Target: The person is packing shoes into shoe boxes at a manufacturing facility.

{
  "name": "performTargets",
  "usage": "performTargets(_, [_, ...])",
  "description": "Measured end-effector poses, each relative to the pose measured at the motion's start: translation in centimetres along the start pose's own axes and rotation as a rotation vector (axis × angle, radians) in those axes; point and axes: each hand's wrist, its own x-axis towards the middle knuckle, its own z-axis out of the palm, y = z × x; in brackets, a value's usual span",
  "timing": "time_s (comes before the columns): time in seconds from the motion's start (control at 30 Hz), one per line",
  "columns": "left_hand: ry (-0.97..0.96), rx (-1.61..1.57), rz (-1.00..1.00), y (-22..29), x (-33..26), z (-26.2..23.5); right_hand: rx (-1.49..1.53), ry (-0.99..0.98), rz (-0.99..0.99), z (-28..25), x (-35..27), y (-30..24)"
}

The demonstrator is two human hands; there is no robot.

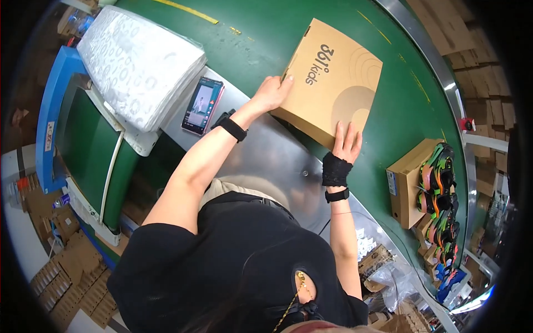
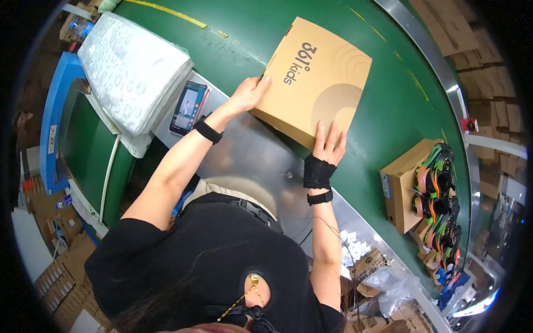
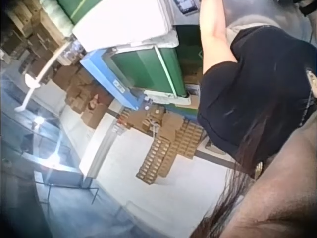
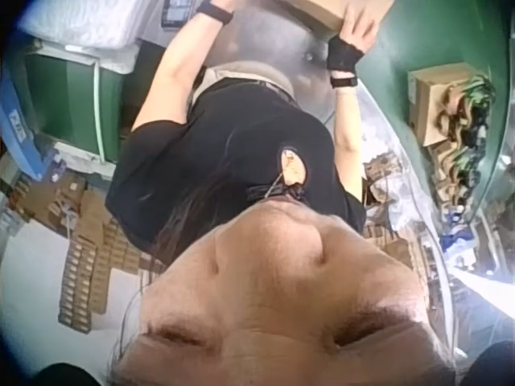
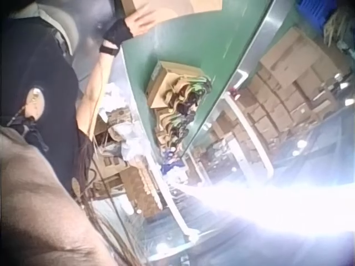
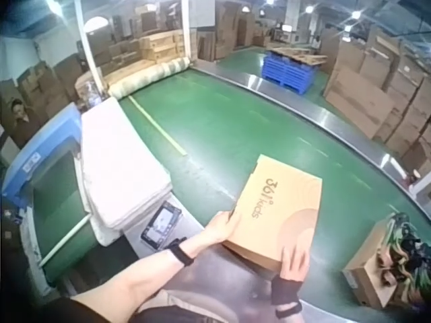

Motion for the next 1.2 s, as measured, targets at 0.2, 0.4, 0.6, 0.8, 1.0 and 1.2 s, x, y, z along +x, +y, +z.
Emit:
performTargets(0.2, [0.103, 0.06, 0.074, -2.8, -2.7, 2.5, -0.038, -0.077, 0.016, -0.5, -1.4, 0.9])
performTargets(0.4, [-0.252, -0.415, -0.241, -1.6, -0.2, 0.1, 0.06, -0.154, 0.023, -3.4, 0.5, 2.2])
performTargets(0.6, [-0.411, -0.831, -0.419, 5.2, -2.5, -2.4, 0.106, 0.017, 0.05, -11.5, 4.8, 0.7])
performTargets(0.8, [-0.354, -1.041, -0.365, 9.0, -7.9, -7.6, 0.306, 0.141, 0.153, -12.7, 0.9, 1.2])
performTargets(1.0, [-0.259, -1.281, -0.19, 9.8, -14.7, -14.2, 0.303, -0.463, 0.264, -4.3, -10.5, 3.6])
performTargets(1.2, [0.313, -1.322, -0.089, 8.0, -22.2, -20.4, 0.192, -0.75, 0.279, -2.6, -14.3, 2.3])
